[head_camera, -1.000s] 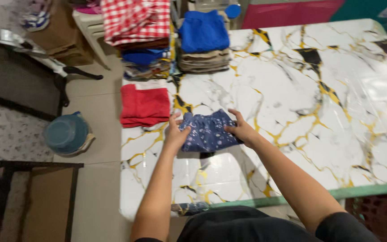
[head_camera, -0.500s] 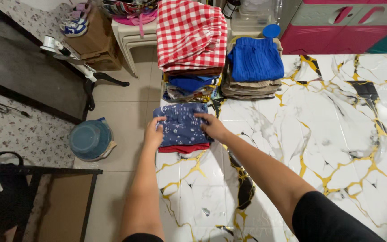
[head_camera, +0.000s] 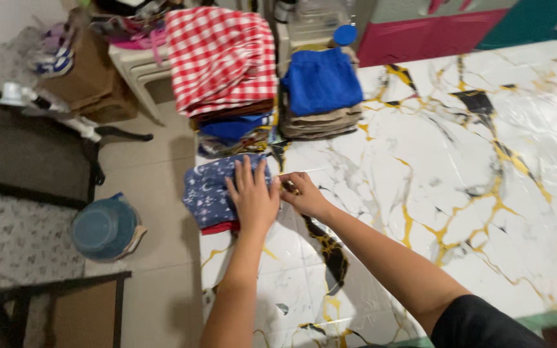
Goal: The person folds multiple garments one by one on a marble-patterned table, including blue shorts, patterned shorts, yellow shorts, brown shorts, a gray t-shirt, and black t-shirts. Each item is smoothed and folded into a neat stack.
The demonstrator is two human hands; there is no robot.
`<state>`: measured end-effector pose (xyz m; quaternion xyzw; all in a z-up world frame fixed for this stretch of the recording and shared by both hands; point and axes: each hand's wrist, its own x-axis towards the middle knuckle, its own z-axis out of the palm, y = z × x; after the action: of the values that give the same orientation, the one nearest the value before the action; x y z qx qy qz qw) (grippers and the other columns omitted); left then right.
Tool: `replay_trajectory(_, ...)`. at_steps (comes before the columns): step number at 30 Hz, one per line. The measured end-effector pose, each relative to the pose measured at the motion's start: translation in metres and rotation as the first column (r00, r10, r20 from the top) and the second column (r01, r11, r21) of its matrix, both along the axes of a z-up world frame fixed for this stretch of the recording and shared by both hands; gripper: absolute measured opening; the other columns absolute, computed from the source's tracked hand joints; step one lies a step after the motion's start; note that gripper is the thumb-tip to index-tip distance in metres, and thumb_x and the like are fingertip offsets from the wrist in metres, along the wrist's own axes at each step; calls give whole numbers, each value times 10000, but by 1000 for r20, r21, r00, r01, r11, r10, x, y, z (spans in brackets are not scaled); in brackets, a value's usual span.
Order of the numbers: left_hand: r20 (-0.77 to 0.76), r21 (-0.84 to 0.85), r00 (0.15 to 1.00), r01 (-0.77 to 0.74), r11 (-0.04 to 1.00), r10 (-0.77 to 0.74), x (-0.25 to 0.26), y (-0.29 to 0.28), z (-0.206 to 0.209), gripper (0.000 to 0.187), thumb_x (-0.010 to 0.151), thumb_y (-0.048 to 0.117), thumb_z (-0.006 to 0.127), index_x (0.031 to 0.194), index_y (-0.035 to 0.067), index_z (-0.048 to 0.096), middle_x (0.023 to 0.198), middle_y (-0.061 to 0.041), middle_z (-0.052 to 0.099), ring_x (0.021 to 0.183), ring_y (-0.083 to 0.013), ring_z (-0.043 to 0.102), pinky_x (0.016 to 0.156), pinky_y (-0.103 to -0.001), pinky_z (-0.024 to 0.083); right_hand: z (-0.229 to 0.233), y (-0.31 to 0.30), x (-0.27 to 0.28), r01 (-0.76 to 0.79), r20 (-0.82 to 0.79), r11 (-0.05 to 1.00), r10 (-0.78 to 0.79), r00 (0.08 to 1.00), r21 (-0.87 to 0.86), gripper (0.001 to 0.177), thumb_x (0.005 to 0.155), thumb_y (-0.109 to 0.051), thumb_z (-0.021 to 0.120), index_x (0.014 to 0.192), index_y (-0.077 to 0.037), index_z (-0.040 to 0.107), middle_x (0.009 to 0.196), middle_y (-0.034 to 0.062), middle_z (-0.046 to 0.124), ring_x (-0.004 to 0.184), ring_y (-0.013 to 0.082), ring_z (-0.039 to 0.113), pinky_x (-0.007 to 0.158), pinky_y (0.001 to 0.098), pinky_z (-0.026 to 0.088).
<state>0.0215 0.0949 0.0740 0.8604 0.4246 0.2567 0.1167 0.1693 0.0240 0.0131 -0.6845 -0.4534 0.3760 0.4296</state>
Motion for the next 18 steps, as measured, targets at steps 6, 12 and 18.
replay_trajectory(6,18,-135,974,225,965,-225,75,-104,15,538,958,344,616,1443,131,523,1601,-165,370,1517,-366,252,1190,-650,113,37,-118,68,110,-45,990,-114,992,-87,467,918,-271,672,1368,-180,592,1398,110,454,1136,251,660,948,352,560)
replay_trajectory(12,23,-205,845,527,825,-534,177,-256,14,515,930,317,634,1398,123,540,1582,-179,364,1507,-367,242,1172,-660,100,39,-324,147,422,-108,896,-438,893,-139,457,930,-274,683,1367,-176,594,1371,82,513,1066,201,644,889,346,552)
replay_trajectory(18,54,-139,572,816,561,-819,283,-451,10,468,916,314,655,1348,150,579,1556,-172,397,1496,-380,291,1171,-692,126,26,-575,221,826,154,563,-816,558,-9,412,883,-245,718,1280,-158,652,1162,36,603,892,189,639,787,355,551)
